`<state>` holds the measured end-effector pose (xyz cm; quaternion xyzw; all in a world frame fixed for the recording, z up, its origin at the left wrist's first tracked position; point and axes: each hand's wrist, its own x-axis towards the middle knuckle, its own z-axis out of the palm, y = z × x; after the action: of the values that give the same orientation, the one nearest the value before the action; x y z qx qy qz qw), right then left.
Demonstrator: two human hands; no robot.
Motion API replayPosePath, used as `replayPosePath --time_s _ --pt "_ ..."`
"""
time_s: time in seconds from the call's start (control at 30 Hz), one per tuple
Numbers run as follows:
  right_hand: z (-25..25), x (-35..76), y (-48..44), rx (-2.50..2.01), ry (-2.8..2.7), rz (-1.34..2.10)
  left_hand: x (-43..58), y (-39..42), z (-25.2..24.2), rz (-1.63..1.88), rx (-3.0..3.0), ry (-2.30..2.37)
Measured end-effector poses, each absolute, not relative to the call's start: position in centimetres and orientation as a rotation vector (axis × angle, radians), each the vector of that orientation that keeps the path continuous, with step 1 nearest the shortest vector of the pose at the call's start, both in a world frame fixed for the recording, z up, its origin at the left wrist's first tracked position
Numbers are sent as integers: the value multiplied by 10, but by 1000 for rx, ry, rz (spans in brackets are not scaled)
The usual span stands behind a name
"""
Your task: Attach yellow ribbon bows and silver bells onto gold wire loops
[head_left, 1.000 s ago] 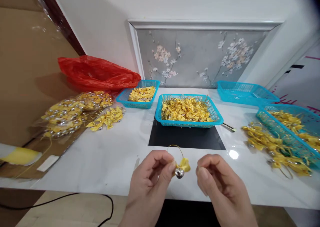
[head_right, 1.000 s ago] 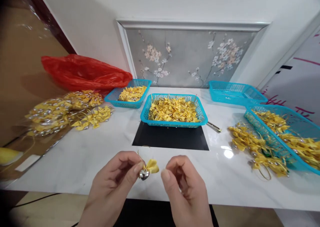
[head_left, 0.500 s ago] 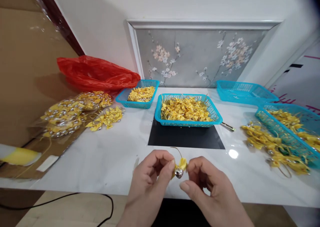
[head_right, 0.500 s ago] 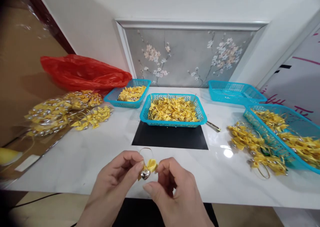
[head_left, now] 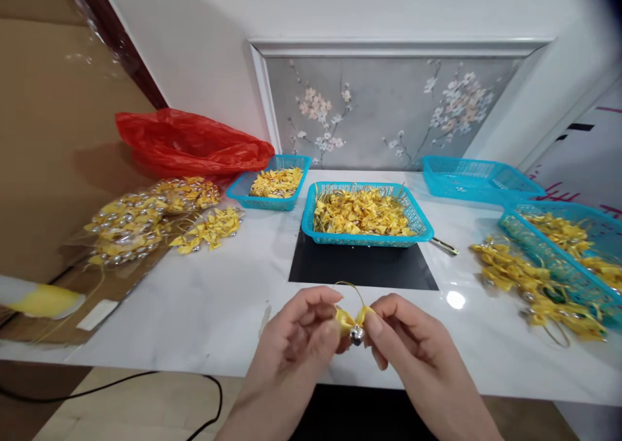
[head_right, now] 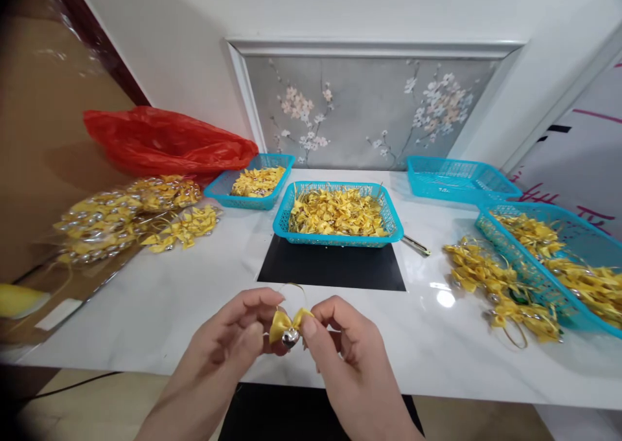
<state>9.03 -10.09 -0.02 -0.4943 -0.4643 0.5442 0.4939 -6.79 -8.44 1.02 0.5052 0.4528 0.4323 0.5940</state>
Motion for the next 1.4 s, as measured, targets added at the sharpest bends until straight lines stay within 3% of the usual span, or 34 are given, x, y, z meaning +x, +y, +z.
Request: replayPosePath --time_s 0.37,0.63,1.03,1.4 --pt "-16 79 -103 -1043 -869 1415 -64 -84 9 974 1031 912" --pt "-5 78 -105 -1132 -1009 1317 -67 -83 10 1001 992 976" --pt "2 81 -106 -1166 -1105 1234 -69 -90 14 999 1419 865" --pt "6 79 -107 -1178 -1100 1257 -55 -85 18 930 1013 919"
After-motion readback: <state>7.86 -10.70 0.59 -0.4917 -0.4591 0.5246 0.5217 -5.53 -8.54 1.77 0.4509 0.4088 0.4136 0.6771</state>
